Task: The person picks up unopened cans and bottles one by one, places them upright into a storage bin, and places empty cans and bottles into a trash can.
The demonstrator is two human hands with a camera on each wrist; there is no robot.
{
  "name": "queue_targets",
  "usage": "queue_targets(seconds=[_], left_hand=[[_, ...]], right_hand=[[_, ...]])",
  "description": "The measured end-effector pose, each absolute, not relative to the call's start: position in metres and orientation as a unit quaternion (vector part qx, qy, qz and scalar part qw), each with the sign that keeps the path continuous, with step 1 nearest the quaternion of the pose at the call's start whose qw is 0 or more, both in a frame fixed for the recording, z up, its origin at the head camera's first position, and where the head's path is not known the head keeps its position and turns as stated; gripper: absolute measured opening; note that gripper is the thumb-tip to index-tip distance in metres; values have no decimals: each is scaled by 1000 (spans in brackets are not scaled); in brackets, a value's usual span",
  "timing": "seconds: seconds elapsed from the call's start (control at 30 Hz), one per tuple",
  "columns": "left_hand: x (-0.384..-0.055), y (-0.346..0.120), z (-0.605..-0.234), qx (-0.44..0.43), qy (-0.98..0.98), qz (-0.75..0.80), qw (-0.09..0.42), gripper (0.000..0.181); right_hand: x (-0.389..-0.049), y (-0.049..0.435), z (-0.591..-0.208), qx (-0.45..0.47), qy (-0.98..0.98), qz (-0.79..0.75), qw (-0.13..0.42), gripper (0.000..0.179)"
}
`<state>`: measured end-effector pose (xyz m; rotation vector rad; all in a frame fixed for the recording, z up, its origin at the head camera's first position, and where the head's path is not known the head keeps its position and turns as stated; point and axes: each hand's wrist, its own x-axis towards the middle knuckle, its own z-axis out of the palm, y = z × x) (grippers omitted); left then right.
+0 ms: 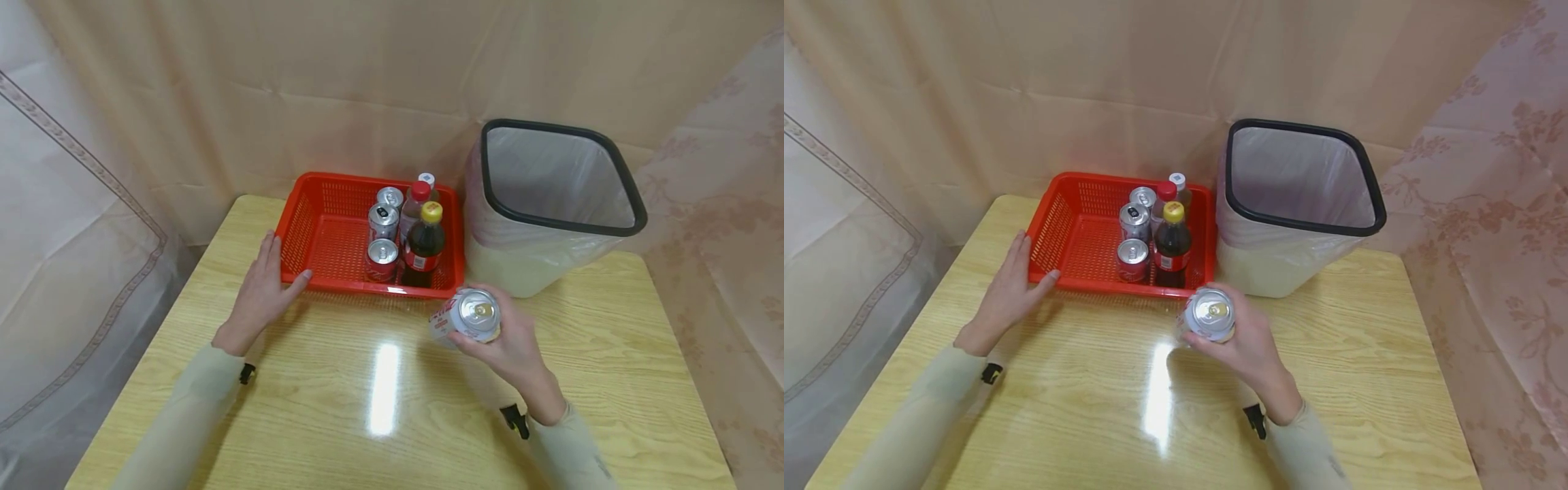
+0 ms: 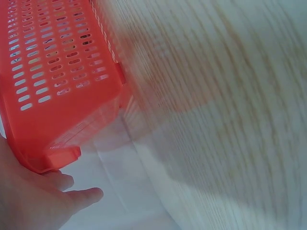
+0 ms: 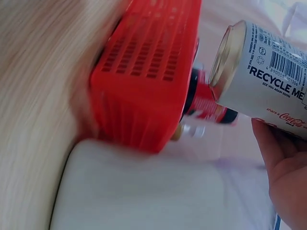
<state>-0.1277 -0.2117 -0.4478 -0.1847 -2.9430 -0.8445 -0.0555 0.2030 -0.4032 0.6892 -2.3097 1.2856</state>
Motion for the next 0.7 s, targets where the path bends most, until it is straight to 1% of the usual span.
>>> queue_targets(seconds=[0.07, 0.23, 0.3, 0.43, 0.53, 0.6, 0.7], left_hand=[[-127, -211, -447, -60, -959, -275, 37, 101], [-127, -211, -447, -62, -958, -276, 39, 101], [-127, -212, -447, -64, -958, -278, 41, 102], [-129, -213, -449, -70, -956, -281, 47, 102], [-129, -213, -449, -73, -956, -281, 52, 101], [-128, -214, -449, -71, -956, -281, 54, 101], [-128, -214, -448, -68, -956, -281, 54, 102]], right_hand=[[-58, 194, -401, 253, -830, 455, 198, 79], [-65, 171, -392, 261, -841, 446, 162, 75], [-69, 160, -389, 268, -842, 442, 152, 77], [-78, 141, -384, 287, -844, 424, 159, 81], [-85, 127, -381, 297, -845, 414, 163, 80], [-90, 118, -379, 298, -846, 412, 159, 79], [-96, 104, -377, 299, -845, 421, 138, 79]])
